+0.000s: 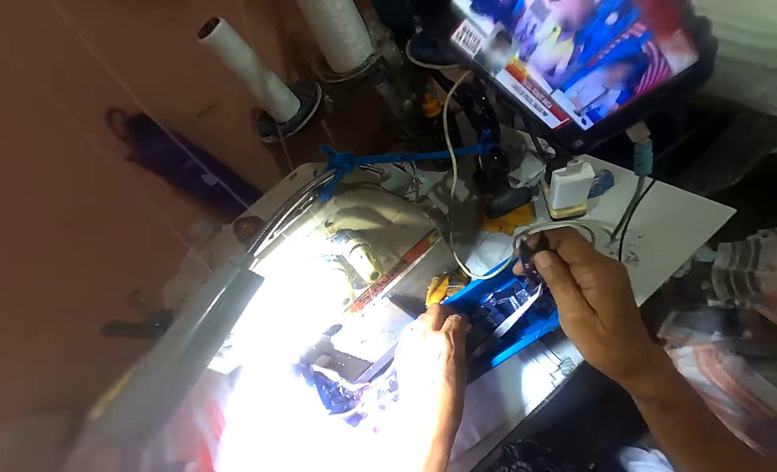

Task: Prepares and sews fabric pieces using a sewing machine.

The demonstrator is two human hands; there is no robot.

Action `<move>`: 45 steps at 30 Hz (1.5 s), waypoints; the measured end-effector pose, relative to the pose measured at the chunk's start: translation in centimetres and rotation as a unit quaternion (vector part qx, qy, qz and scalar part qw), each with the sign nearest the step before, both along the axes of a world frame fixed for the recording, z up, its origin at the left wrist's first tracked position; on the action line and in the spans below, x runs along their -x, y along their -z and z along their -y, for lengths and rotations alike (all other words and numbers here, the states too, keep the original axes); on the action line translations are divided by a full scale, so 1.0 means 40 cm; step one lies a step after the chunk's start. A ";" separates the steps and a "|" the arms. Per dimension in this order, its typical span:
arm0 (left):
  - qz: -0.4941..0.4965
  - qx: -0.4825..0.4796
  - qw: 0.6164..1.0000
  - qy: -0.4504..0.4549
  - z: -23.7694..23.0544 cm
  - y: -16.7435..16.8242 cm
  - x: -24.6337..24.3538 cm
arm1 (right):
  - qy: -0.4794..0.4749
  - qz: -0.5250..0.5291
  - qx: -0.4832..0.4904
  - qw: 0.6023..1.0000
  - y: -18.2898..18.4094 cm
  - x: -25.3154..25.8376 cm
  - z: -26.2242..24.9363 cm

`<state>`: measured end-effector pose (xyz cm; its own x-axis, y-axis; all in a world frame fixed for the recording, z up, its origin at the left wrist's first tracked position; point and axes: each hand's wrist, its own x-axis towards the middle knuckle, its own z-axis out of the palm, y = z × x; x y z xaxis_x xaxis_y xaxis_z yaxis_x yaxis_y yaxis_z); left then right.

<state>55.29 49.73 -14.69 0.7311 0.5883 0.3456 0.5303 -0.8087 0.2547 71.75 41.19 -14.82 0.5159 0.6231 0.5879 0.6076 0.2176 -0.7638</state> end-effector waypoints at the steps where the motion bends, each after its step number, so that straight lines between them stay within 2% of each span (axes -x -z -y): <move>1: 0.045 -0.009 0.999 0.012 -0.002 0.002 0.018 | -0.006 -0.018 -0.028 0.999 0.000 0.006 0.000; 5: 0.239 0.051 0.967 0.067 0.023 -0.013 0.096 | -0.005 -0.035 -0.128 0.991 -0.017 0.035 0.004; 8: 0.314 0.110 0.941 0.064 0.067 -0.031 0.165 | -0.046 -0.065 -0.147 0.986 -0.031 0.073 0.008; 11: 0.338 0.067 0.938 0.029 0.104 -0.056 0.231 | -0.139 -0.137 -0.106 0.975 -0.035 0.152 0.029; 15: 0.303 0.001 0.953 0.012 0.142 -0.078 0.318 | -0.298 -0.203 -0.035 0.932 -0.024 0.269 0.039; 18: 0.283 -0.007 0.958 0.041 0.153 -0.084 0.367 | -0.375 -0.238 0.010 0.896 -0.010 0.327 0.022; 21: 0.297 0.022 0.954 0.039 0.156 -0.076 0.401 | -0.423 -0.279 0.006 0.862 -0.012 0.372 0.008; 24: 0.371 0.113 0.922 0.007 0.156 -0.048 0.421 | -0.433 -0.314 0.013 0.845 -0.018 0.408 0.015; 27: 0.471 0.221 0.852 -0.062 0.172 -0.042 0.411 | -0.401 -0.329 0.036 0.854 -0.034 0.441 0.030; 30: 0.532 0.287 0.793 -0.073 0.175 -0.043 0.409 | -0.391 -0.335 0.038 0.856 -0.035 0.463 0.033; 35: 0.545 0.305 0.778 -0.071 0.171 -0.047 0.427 | -0.399 -0.303 0.032 0.865 -0.031 0.472 0.032; 41: 0.521 0.278 0.804 -0.070 0.166 -0.051 0.439 | -0.381 -0.273 0.008 0.883 -0.016 0.482 0.007; 45: 0.540 0.331 0.771 -0.060 0.166 -0.058 0.443 | -0.376 -0.319 0.004 0.870 -0.031 0.490 0.007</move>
